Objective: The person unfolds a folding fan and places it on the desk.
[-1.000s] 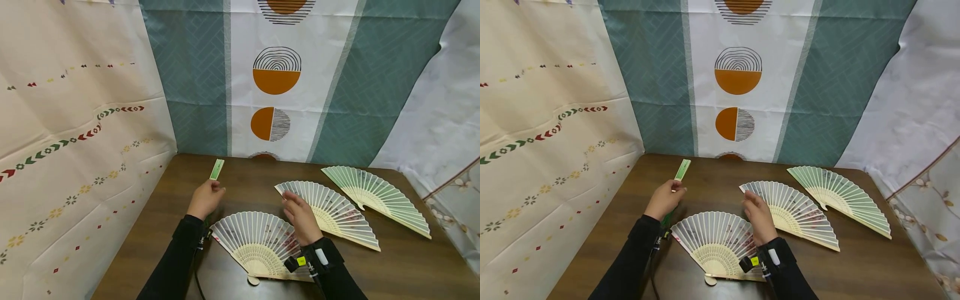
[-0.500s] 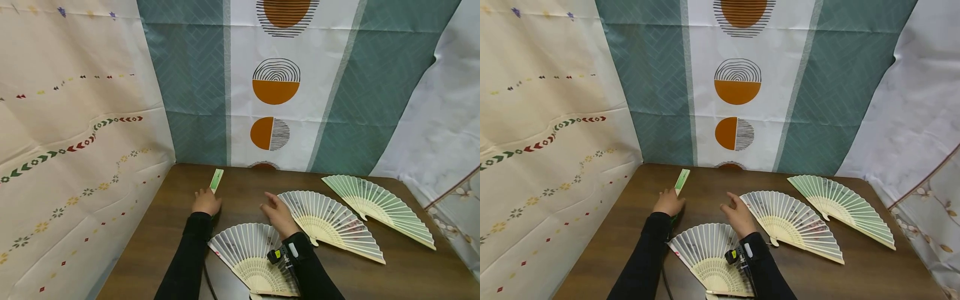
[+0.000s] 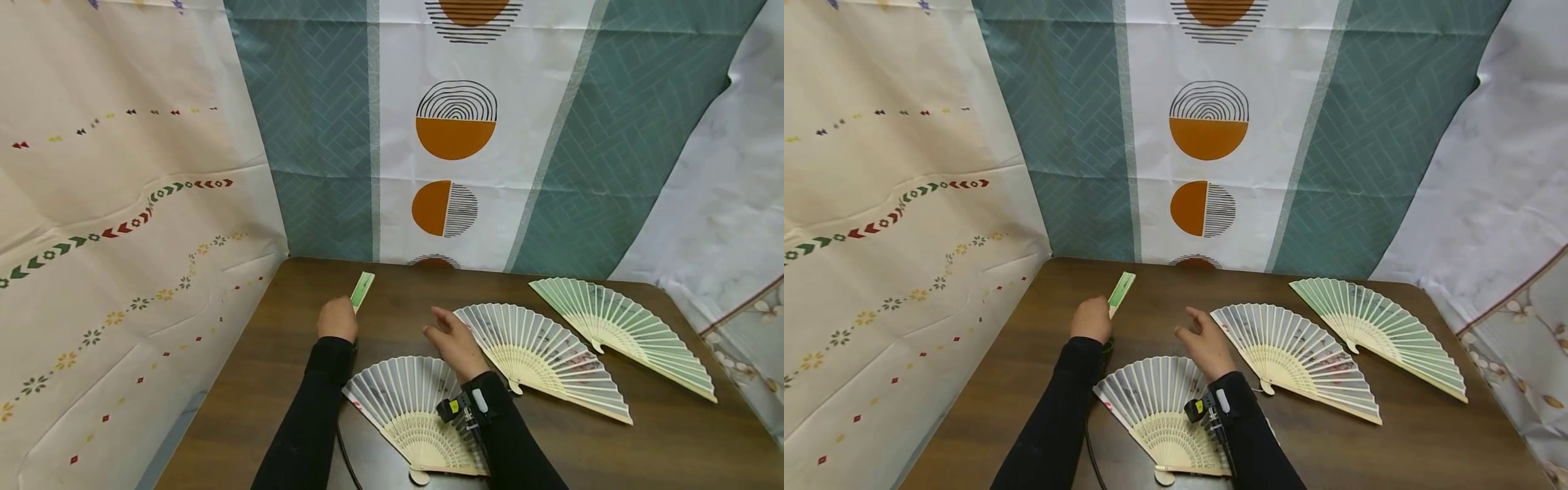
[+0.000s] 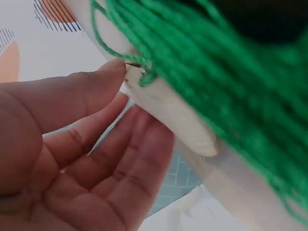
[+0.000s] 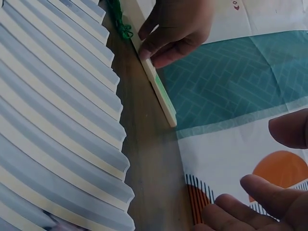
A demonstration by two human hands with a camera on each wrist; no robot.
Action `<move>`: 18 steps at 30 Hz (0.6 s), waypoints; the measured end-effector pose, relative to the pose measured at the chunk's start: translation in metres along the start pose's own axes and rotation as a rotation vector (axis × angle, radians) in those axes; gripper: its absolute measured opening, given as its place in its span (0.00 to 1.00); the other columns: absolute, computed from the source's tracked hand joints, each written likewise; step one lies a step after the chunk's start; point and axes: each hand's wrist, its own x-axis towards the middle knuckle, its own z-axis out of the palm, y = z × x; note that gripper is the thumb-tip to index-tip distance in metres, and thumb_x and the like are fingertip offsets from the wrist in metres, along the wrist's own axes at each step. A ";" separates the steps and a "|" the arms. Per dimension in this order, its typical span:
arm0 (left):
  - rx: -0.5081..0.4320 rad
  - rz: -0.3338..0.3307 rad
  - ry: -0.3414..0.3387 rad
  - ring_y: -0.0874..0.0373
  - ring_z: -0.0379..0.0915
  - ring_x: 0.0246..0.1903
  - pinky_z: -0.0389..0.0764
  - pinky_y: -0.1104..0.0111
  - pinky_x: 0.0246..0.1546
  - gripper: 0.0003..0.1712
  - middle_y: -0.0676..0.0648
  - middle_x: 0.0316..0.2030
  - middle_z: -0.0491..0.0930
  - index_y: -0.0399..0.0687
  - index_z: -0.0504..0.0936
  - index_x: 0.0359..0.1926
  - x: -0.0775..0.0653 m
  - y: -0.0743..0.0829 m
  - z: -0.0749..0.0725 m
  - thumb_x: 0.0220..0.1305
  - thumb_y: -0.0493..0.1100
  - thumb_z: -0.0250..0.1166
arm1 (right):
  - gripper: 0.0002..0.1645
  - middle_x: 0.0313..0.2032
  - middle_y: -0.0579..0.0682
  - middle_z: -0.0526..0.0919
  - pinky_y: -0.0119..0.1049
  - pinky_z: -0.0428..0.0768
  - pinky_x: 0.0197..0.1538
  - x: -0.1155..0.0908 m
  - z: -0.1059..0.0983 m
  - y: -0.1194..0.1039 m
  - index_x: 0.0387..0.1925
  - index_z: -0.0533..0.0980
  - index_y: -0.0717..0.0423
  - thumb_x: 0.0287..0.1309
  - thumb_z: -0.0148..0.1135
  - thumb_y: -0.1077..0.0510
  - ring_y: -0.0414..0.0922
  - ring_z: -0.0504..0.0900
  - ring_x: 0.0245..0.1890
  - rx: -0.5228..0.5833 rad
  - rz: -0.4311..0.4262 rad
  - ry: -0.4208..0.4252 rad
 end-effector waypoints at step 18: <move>-0.059 -0.017 -0.157 0.38 0.91 0.37 0.94 0.46 0.41 0.18 0.38 0.33 0.93 0.39 0.92 0.32 0.004 -0.008 -0.012 0.76 0.48 0.76 | 0.39 0.87 0.69 0.62 0.68 0.64 0.90 0.004 -0.004 0.001 0.85 0.63 0.66 0.82 0.61 0.59 0.68 0.58 0.90 0.008 -0.002 0.001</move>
